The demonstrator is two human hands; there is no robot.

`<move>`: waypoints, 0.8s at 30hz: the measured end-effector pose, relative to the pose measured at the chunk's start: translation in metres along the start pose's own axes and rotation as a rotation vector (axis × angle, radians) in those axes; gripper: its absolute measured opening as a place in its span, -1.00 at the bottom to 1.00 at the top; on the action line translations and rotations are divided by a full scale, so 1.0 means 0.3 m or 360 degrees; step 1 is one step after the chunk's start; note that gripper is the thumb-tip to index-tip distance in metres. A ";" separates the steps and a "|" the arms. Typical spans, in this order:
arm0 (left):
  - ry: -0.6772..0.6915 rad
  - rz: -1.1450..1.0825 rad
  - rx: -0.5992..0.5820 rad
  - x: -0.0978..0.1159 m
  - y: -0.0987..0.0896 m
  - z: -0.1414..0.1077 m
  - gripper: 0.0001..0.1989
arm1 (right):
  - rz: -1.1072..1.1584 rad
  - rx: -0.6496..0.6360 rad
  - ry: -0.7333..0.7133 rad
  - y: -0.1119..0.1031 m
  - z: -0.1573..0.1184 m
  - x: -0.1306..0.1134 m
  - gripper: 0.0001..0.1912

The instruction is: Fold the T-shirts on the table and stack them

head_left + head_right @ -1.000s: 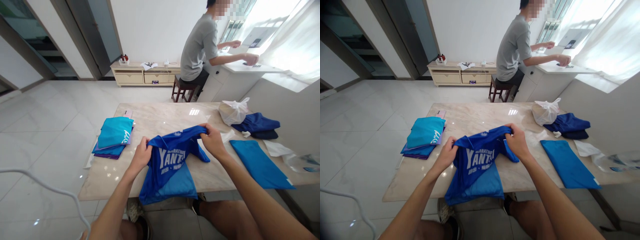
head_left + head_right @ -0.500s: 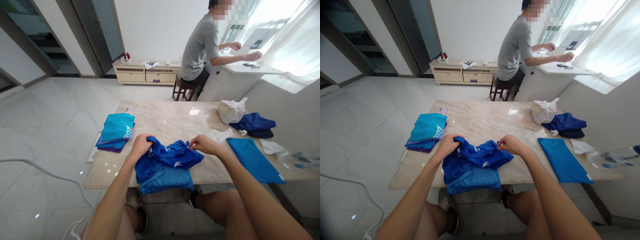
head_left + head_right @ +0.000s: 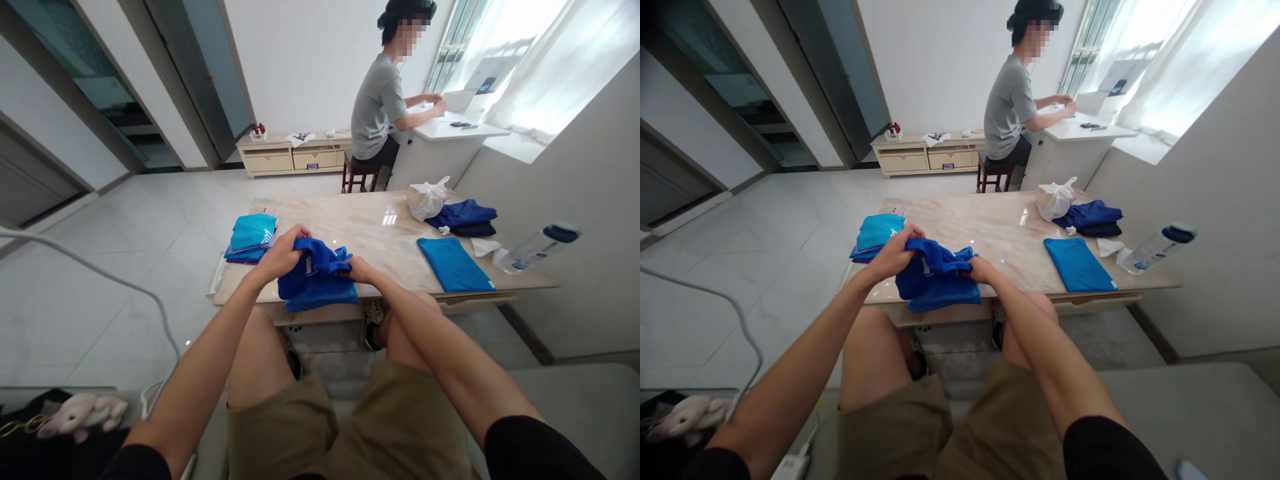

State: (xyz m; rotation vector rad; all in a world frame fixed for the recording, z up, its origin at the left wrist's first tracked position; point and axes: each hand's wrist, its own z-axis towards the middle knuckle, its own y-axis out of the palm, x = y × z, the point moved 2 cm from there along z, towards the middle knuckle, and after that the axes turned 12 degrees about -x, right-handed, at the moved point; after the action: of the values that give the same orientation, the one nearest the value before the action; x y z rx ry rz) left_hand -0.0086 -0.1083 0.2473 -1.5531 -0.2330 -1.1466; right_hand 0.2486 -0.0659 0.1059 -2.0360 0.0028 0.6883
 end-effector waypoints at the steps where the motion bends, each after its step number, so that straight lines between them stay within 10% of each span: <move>1: 0.0038 0.0035 0.0063 0.037 -0.031 -0.021 -0.74 | 0.0036 0.0051 -0.0058 -0.031 -0.037 -0.004 -0.83; 12: -0.0028 0.0600 0.0514 0.363 -0.359 -0.285 -0.66 | 0.0169 0.1319 -0.0534 -0.604 -0.540 -0.148 -0.78; 18: -0.0471 0.0542 0.0178 0.228 -0.336 -0.348 -0.66 | -0.0114 0.1234 -0.0312 -0.573 -0.644 -0.144 -0.78; 24: -0.0355 0.0565 0.0103 0.224 -0.384 -0.333 -0.54 | -0.0262 0.1282 -0.0346 -0.652 -0.734 -0.162 -0.82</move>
State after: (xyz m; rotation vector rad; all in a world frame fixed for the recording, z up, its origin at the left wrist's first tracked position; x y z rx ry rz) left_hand -0.1061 -0.1806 0.3617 -1.5885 -0.1328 -0.6840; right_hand 0.3636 -0.1466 0.3693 -1.1732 -0.0125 0.6607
